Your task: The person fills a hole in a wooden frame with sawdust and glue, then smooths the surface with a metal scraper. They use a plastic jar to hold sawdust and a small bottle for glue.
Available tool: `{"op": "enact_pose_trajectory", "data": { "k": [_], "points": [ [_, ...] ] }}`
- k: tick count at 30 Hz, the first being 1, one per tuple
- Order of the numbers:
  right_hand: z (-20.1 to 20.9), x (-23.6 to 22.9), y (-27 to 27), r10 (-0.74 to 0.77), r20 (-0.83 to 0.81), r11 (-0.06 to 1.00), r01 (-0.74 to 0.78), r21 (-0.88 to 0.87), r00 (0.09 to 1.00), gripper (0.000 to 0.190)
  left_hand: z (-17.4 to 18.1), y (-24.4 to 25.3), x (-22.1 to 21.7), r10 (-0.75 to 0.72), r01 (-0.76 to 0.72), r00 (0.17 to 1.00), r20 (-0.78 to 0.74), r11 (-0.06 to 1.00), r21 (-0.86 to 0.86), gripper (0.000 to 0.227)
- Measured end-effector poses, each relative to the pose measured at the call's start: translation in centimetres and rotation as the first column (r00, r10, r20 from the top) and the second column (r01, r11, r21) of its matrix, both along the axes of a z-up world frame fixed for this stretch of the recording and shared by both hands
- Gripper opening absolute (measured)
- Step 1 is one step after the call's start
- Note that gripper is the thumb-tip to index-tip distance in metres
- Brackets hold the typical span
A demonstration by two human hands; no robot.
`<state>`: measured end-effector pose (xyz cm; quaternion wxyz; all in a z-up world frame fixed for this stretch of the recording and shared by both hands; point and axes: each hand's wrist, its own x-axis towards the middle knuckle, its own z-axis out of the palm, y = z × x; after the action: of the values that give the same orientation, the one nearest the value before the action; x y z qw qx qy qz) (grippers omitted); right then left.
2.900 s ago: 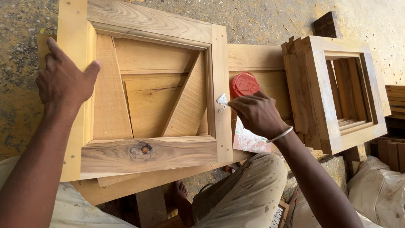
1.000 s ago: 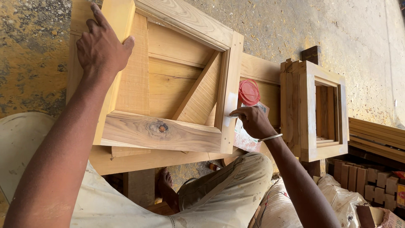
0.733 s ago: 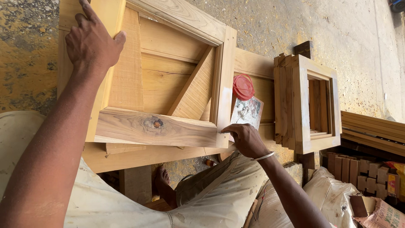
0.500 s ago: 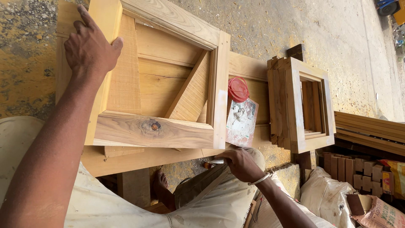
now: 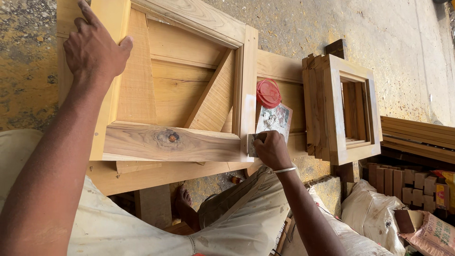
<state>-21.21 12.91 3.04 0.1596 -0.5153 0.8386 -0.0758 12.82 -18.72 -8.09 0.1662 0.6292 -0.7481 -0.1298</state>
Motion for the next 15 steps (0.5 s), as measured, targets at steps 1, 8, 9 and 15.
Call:
{"op": "enact_pose_trajectory", "data": {
  "k": [1, 8, 9, 15],
  "points": [
    [-0.7, 0.5, -0.3, -0.033, 0.003, 0.999, 0.032, 0.029, 0.999, 0.028, -0.1, 0.0, 0.0, -0.005, 0.005, 1.000, -0.002, 1.000, -0.019, 0.109],
    [-1.1, 2.6, -2.3, -0.115, 0.125, 0.991, 0.122, -0.053, 0.985, 0.023, 0.8, 0.7, 0.2, -0.002, 0.002, 1.000, -0.010, 1.000, 0.013, 0.083],
    [-0.6, 2.5, -2.2, -0.112, 0.150, 0.990, 0.123, -0.070, 0.982, 0.020, 1.0, 0.6, 0.1, -0.010, 0.010, 1.000, -0.010, 1.000, 0.000, 0.083],
    [-1.3, 2.8, -2.6, -0.101, -0.030, 0.994, 0.100, -0.036, 0.994, 0.036, 0.2, 0.8, 0.4, 0.000, -0.004, 0.994, -0.106, 0.999, -0.035, 0.069]
  ]
}}
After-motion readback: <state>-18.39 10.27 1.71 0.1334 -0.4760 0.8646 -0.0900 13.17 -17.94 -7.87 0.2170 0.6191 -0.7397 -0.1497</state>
